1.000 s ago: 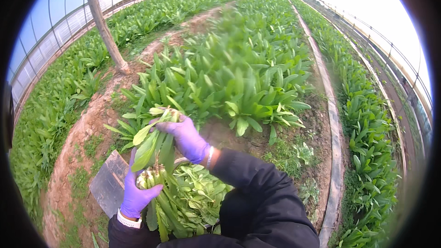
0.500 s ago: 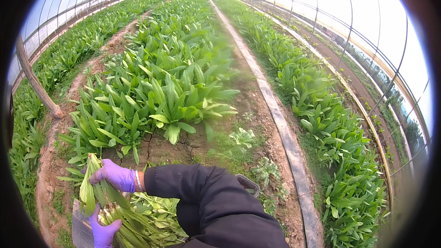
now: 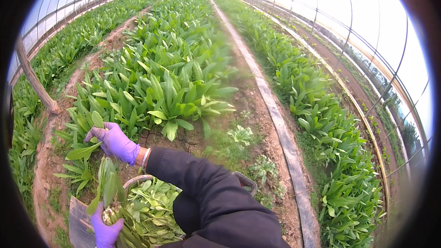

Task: The person harvests leafy green vegetables by hand in a greenhouse, pulling plants from the soil and placing them into a white bucket. The person repeatedly reaches for plants, removes them, and adds them to the bucket.

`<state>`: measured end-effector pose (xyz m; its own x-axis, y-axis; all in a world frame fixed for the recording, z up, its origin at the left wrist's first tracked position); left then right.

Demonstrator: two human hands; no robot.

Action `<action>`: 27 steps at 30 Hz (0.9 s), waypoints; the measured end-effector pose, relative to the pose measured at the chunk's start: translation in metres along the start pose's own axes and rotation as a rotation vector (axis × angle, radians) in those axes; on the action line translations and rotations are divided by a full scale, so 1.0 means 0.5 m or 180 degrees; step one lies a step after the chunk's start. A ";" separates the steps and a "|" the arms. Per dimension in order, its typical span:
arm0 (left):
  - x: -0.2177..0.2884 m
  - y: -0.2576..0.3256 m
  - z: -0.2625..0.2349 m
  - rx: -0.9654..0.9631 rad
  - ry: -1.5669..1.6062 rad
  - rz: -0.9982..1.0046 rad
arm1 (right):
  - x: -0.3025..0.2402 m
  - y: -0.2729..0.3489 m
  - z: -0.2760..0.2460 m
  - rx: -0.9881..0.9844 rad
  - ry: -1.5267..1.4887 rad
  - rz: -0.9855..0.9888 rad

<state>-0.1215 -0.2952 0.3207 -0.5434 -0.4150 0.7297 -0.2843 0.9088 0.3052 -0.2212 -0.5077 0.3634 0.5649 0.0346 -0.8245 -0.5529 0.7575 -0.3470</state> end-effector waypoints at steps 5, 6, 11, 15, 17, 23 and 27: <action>0.007 0.010 -0.045 0.0541 0.0611 0.0215 | -0.052 -0.008 -0.117 0.1032 -0.0271 -0.0071; -0.001 0.010 -0.051 0.0659 0.0488 0.0179 | -0.044 -0.003 -0.155 0.1507 -0.0330 -0.0117; -0.029 0.004 -0.058 0.0931 0.0201 0.0204 | 0.158 0.079 -0.072 -0.2231 0.3758 0.1085; -0.032 0.008 -0.060 0.1086 -0.0049 0.0314 | 0.107 0.047 -0.072 -0.1894 0.4349 0.0238; -0.033 0.006 -0.060 0.1068 -0.0031 0.0225 | 0.052 0.020 -0.086 -0.0899 0.2702 0.0288; -0.007 0.007 -0.037 0.0702 0.0043 0.0291 | 0.036 0.050 -0.016 -0.1111 0.1600 0.0983; -0.025 0.002 -0.043 0.0547 0.0243 -0.0029 | 0.013 0.053 0.020 -0.0998 0.0473 0.0717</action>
<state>-0.0983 -0.2880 0.3250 -0.4806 -0.4128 0.7737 -0.4232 0.8819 0.2077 -0.2260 -0.4810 0.3533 0.3266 0.0649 -0.9429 -0.8254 0.5057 -0.2511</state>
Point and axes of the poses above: each hand's wrist, its own y-axis away from the middle knuckle, its own z-axis out of the palm, x = y × z, the point moved 9 cm from there along -y, towards the middle knuckle, and after that the axes turned 14 degrees about -z, right-handed, at the moved point
